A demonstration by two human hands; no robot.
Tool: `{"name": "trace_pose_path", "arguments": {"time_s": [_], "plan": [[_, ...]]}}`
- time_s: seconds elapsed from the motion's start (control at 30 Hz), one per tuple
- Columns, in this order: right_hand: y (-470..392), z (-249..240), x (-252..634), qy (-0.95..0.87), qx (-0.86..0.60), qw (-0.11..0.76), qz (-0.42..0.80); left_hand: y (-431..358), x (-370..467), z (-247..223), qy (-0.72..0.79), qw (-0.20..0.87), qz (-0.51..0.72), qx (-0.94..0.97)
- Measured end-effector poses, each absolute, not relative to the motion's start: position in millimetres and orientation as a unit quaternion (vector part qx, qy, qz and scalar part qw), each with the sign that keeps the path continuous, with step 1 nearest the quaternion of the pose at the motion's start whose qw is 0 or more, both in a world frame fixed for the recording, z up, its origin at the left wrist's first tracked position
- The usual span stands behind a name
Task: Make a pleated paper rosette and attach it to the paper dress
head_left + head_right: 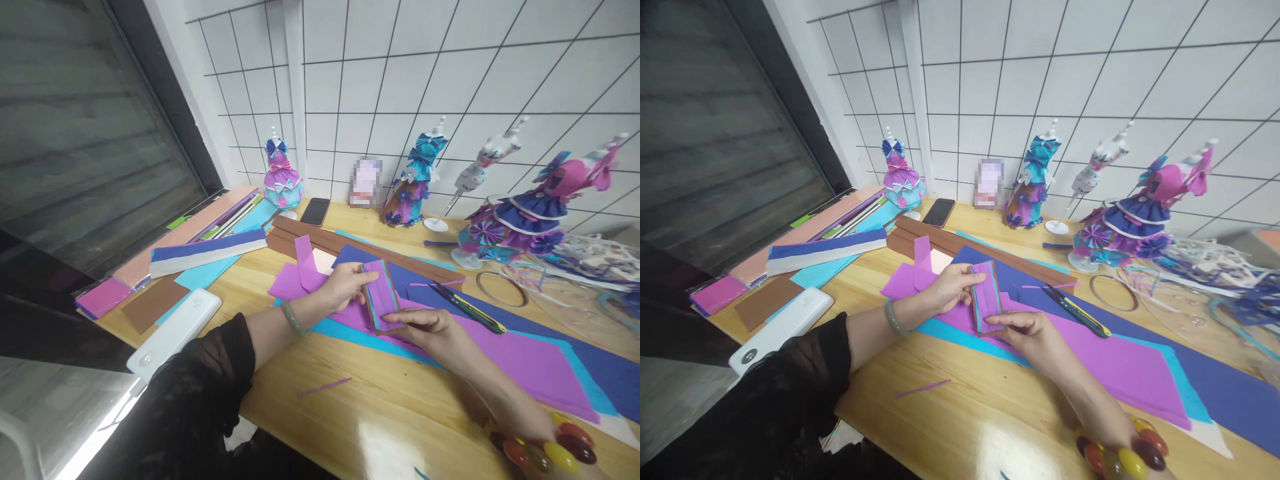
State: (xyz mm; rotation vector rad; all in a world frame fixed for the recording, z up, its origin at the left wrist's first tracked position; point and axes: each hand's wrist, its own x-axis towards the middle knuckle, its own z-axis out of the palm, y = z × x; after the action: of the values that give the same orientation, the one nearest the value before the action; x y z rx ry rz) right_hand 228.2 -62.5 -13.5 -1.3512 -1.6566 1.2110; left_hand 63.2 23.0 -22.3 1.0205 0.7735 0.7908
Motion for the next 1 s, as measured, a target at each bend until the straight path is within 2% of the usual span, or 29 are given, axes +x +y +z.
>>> {"name": "trace_pose_path", "arguments": {"time_s": [0.2, 0.4, 0.57, 0.8, 1.0], "plan": [[-59.8, -1.0, 238.2, -0.671, -0.528, 0.273, 0.443, 20.3, 62.3, -14.4, 0.367, 0.715, 0.382, 0.455], [-54.5, 1.0, 250.0, -0.627, -0.578, 0.323, 0.411, 14.8, 61.4, -8.8, 0.363, 0.691, 0.391, 0.488], [-46.6, -9.0, 260.2, -0.604, -0.597, 0.332, 0.410, 14.0, 61.6, -10.9, 0.356, 0.677, 0.392, 0.511], [-43.6, -7.5, 266.1, -0.524, -0.575, 0.489, 0.395, 15.9, 65.4, -21.1, 0.352, 0.704, 0.392, 0.477], [-40.7, -3.5, 270.8, -0.434, -0.554, 0.551, 0.448, 12.3, 69.8, -29.4, 0.327, 0.718, 0.348, 0.507]]}}
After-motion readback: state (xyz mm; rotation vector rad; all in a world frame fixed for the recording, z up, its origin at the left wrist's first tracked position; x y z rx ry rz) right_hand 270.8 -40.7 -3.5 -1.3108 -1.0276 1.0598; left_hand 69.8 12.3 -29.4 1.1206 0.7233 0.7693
